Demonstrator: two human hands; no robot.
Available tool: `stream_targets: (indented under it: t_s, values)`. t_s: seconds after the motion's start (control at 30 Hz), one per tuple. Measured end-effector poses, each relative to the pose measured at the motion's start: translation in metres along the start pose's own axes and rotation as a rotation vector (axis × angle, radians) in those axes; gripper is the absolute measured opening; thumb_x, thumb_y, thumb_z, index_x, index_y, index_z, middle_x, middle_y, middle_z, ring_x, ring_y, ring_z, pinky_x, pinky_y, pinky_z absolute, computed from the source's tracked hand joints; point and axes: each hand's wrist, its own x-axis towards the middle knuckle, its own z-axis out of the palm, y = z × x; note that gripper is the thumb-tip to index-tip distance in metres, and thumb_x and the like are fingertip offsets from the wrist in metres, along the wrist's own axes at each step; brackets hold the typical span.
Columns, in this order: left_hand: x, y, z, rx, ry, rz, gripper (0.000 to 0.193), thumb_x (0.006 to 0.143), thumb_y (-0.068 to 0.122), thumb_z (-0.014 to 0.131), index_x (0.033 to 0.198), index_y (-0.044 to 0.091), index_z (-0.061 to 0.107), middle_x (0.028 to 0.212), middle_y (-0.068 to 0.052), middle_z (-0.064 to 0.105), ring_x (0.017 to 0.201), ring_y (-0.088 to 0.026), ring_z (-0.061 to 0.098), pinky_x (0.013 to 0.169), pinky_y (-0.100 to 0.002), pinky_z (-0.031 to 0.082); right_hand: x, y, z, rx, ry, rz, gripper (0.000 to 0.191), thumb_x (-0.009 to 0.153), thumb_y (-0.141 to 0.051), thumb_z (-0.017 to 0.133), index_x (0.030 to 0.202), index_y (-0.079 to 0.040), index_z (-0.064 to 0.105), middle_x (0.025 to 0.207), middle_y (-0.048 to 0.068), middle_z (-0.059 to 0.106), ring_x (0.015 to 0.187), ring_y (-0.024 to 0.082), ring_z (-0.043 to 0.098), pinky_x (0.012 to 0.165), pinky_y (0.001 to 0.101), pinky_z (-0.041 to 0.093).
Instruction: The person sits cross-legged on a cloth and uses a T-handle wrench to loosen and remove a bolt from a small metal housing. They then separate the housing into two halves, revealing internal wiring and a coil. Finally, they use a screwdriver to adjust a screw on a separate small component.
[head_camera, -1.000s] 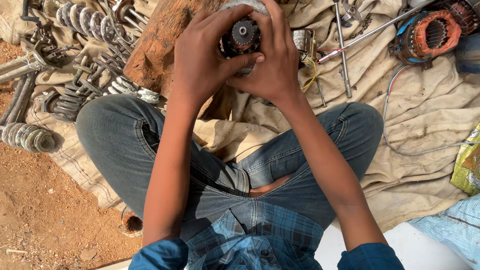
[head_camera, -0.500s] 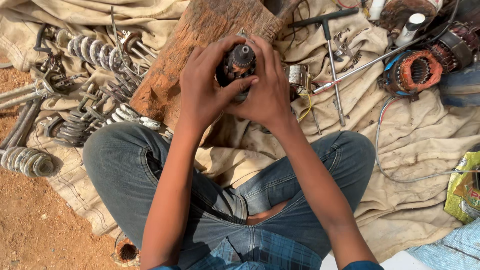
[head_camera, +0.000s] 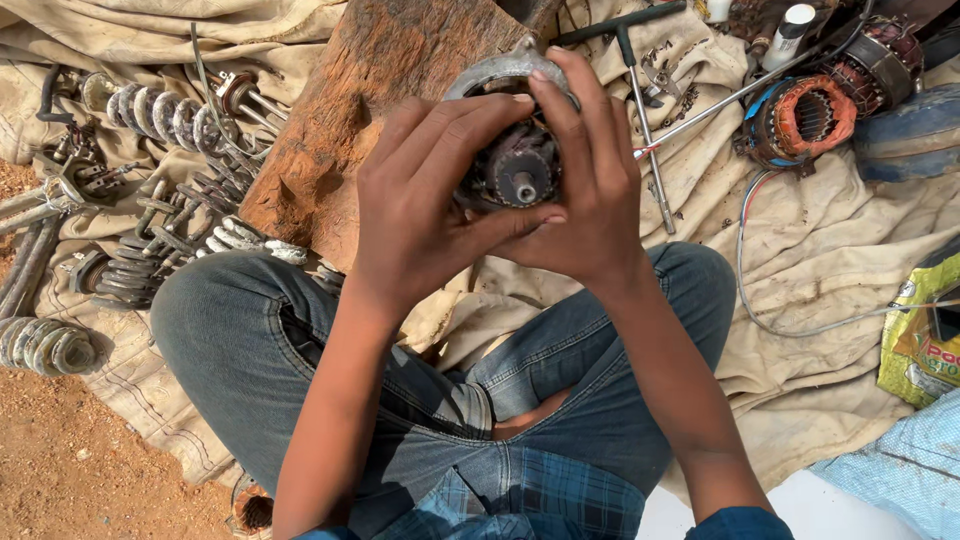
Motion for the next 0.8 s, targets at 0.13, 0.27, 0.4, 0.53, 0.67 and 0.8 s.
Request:
stream_targets:
  t_s: [0.13, 0.27, 0.4, 0.53, 0.67, 0.8]
  values:
    - [0.008, 0.017, 0.009, -0.288, -0.031, 0.032, 0.075, 0.086, 0.040, 0.086, 0.141, 0.003, 0.052, 0.133, -0.011, 0.065, 0.114, -0.028, 0.066, 0.100, -0.040, 0.051, -0.030, 0.012, -0.036, 0.061, 0.084, 0.042, 0.097, 0.071, -0.034, 0.093, 0.150, -0.008, 0.043, 0.152, 0.018, 0.042, 0.136, 0.036, 0.055, 0.117, 0.0447, 0.051]
    - [-0.002, 0.010, 0.011, -0.286, 0.001, -0.140, 0.057, 0.101, 0.032, 0.080, 0.144, 0.007, 0.052, 0.137, -0.007, 0.067, 0.116, -0.020, 0.070, 0.104, -0.034, 0.054, -0.051, 0.040, -0.046, 0.412, 0.221, 0.346, 0.091, 0.089, -0.030, 0.091, 0.156, 0.001, 0.039, 0.144, 0.011, 0.053, 0.128, 0.018, 0.055, 0.116, 0.0311, 0.046]
    - [-0.014, -0.006, 0.011, -0.181, 0.008, -0.282, 0.041, 0.107, 0.025, 0.075, 0.142, 0.008, 0.059, 0.134, -0.008, 0.071, 0.115, -0.020, 0.072, 0.103, -0.036, 0.056, -0.052, 0.077, -0.067, 0.411, 0.348, 0.404, 0.085, 0.090, -0.030, 0.092, 0.151, 0.003, 0.043, 0.143, 0.011, 0.054, 0.127, 0.020, 0.055, 0.114, 0.0313, 0.046]
    - [-0.018, -0.014, 0.020, -0.191, 0.008, -0.305, 0.034, 0.110, 0.025, 0.071, 0.136, 0.007, 0.061, 0.127, -0.007, 0.072, 0.108, -0.020, 0.072, 0.099, -0.037, 0.056, -0.049, 0.100, -0.033, 0.222, 0.261, 0.488, 0.072, 0.090, -0.031, 0.094, 0.139, 0.001, 0.054, 0.129, 0.012, 0.059, 0.121, 0.022, 0.058, 0.109, 0.0347, 0.046]
    - [-0.016, -0.015, 0.033, -0.160, -0.030, -0.278, 0.034, 0.108, 0.027, 0.069, 0.133, 0.005, 0.062, 0.124, -0.009, 0.071, 0.106, -0.024, 0.071, 0.096, -0.038, 0.053, -0.055, 0.115, 0.019, -0.151, 0.051, 0.594, 0.081, 0.071, -0.035, 0.095, 0.133, -0.001, 0.056, 0.122, 0.015, 0.068, 0.114, 0.029, 0.059, 0.103, 0.0418, 0.048]
    - [-0.017, -0.015, 0.036, -0.095, -0.090, -0.316, 0.034, 0.107, 0.028, 0.069, 0.130, 0.004, 0.063, 0.115, -0.010, 0.071, 0.102, -0.026, 0.070, 0.091, -0.040, 0.051, -0.073, 0.133, 0.026, 0.405, 0.155, 0.753, 0.077, 0.077, -0.032, 0.087, 0.137, -0.001, 0.050, 0.124, 0.008, 0.067, 0.117, 0.020, 0.065, 0.107, 0.0330, 0.053]
